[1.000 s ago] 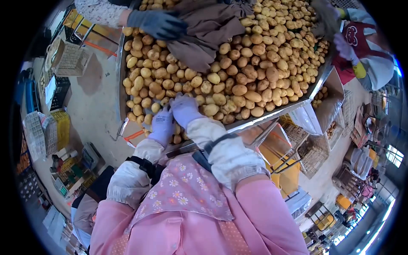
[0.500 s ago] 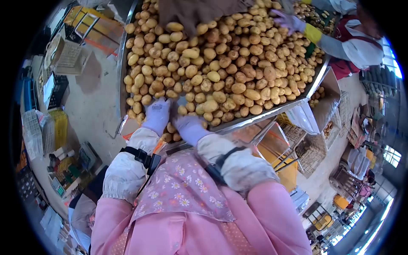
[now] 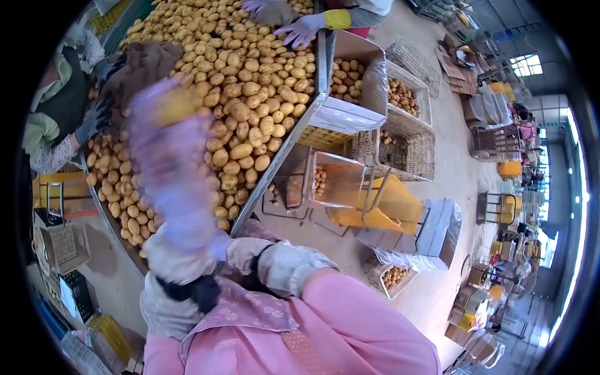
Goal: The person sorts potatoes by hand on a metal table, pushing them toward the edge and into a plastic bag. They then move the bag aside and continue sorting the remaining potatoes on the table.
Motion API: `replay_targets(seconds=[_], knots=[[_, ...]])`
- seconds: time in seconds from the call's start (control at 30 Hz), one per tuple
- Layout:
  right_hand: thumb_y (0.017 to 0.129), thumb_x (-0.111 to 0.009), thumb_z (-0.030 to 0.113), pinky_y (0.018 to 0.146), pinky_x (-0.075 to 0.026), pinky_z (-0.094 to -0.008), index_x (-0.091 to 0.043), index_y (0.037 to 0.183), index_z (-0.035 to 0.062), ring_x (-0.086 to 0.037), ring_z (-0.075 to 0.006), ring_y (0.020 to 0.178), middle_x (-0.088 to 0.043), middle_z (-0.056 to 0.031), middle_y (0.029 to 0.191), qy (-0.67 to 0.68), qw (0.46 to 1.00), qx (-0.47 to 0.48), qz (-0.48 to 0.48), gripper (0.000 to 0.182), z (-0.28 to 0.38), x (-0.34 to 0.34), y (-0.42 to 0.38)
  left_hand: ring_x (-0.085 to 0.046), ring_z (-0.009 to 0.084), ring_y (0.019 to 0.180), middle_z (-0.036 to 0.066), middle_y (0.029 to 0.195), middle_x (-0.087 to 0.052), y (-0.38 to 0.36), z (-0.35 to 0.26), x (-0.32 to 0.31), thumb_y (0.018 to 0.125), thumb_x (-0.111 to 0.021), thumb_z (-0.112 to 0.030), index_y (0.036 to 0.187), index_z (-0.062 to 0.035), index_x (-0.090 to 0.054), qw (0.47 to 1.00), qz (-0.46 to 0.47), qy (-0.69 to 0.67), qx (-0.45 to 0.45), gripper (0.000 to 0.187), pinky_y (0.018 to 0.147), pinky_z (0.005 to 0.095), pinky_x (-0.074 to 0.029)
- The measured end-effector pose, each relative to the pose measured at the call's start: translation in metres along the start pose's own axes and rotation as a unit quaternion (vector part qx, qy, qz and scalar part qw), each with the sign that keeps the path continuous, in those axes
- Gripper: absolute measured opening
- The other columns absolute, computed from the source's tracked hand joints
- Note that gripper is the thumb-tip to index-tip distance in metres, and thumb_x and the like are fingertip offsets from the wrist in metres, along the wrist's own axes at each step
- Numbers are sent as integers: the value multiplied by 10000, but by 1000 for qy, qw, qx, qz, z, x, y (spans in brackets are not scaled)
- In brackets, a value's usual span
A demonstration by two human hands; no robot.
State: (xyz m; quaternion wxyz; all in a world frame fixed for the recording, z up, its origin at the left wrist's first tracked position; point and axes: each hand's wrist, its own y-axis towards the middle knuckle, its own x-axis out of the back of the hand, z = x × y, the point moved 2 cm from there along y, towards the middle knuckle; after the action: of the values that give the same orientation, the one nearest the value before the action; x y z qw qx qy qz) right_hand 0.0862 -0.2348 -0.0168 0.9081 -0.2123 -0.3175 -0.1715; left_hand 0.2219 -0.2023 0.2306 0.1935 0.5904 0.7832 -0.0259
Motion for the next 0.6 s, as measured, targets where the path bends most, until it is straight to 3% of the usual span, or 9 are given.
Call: replay_targets(seconds=[0.07, 0.23, 0.27, 0.3, 0.33, 0.4, 0.43, 0.47, 0.6], knots=[[967, -630, 162, 739, -563, -430, -694, 1224, 96, -681, -241, 939, -721, -105, 1097, 227, 969, -47, -86, 274, -2, 56, -42, -608, 296, 1310, 208, 1497, -550, 37, -24, -126, 999, -618, -89, 1498, 6, -466, 950, 166, 158, -213, 530, 1028, 361, -518], [970, -685, 120, 647, -539, -339, -587, 1297, 51, -634, -194, 725, -690, -84, 955, 290, 871, -79, -389, 348, -20, 143, -158, -639, 365, 1239, 251, 1362, -614, 3, 25, -110, 952, -691, -69, 1512, 1, -444, 974, 147, 130, -111, 616, 1010, 385, -533], [1016, -637, 133, 640, -520, -292, -571, 1339, 61, -628, -140, 771, -683, -62, 978, 549, 697, -303, -348, 338, -25, 171, -199, -647, 353, 1204, 233, 1329, -626, -15, 33, -100, 951, -697, -93, 1501, -3, -457, 973, 147, 171, -45, 607, 1002, 397, -537], [1021, -650, 175, 635, -503, -267, -553, 1366, 91, -609, -109, 782, -665, -39, 960, 452, 718, -378, -372, 369, -18, 210, -214, -655, 342, 1168, 216, 1296, -637, -28, 48, -89, 949, -704, -117, 1490, -7, -470, 967, 136, 214, 23, 600, 994, 409, -541], [1033, -645, 206, 636, -506, -267, -543, 1377, 106, -607, -108, 775, -666, -35, 973, 478, 689, -330, -433, 372, -51, 208, -240, -648, 324, 1123, 203, 1266, -642, -46, 86, -99, 961, -701, -190, 1490, -10, -465, 931, 135, 310, -138, 606, 1001, 417, -536], [1038, -645, 315, 646, -495, -254, -462, 1462, 125, -604, -99, 779, -660, -19, 1048, 553, 597, -254, -523, 500, -97, 215, -276, -542, 433, 1317, 287, 1489, -482, -75, 144, -139, 1033, -584, -399, 1601, 3, -261, 918, 213, 292, -161, 767, 1186, 492, -359], [1039, -643, 298, 653, -494, -248, -430, 1490, 131, -609, -100, 806, -662, -28, 1084, 464, 667, -341, -473, 527, -108, 227, -288, -383, 466, 1466, 330, 1606, -318, -82, 153, -154, 1033, -524, -513, 1625, -10, -202, 945, 220, 237, 47, 842, 1245, 508, -245], [1040, -641, 282, 660, -493, -242, -398, 1519, 136, -613, -101, 833, -665, -37, 1121, 357, 723, -417, -420, 556, -120, 236, -305, -259, 471, 1533, 338, 1642, -242, -72, 132, -151, 1014, -503, -587, 1625, -14, -212, 861, 318, 333, 214, 886, 1259, 521, -206], [1033, -630, 153, 755, -526, -248, -442, 1507, 107, -639, -119, 965, -654, -75, 1251, 374, 654, -516, -407, 513, -158, 248, -314, -394, 458, 1442, 259, 1558, -424, -95, 135, -68, 945, -625, -436, 1483, -35, -491, 864, 271, 420, -53, 684, 1217, 565, -265]])
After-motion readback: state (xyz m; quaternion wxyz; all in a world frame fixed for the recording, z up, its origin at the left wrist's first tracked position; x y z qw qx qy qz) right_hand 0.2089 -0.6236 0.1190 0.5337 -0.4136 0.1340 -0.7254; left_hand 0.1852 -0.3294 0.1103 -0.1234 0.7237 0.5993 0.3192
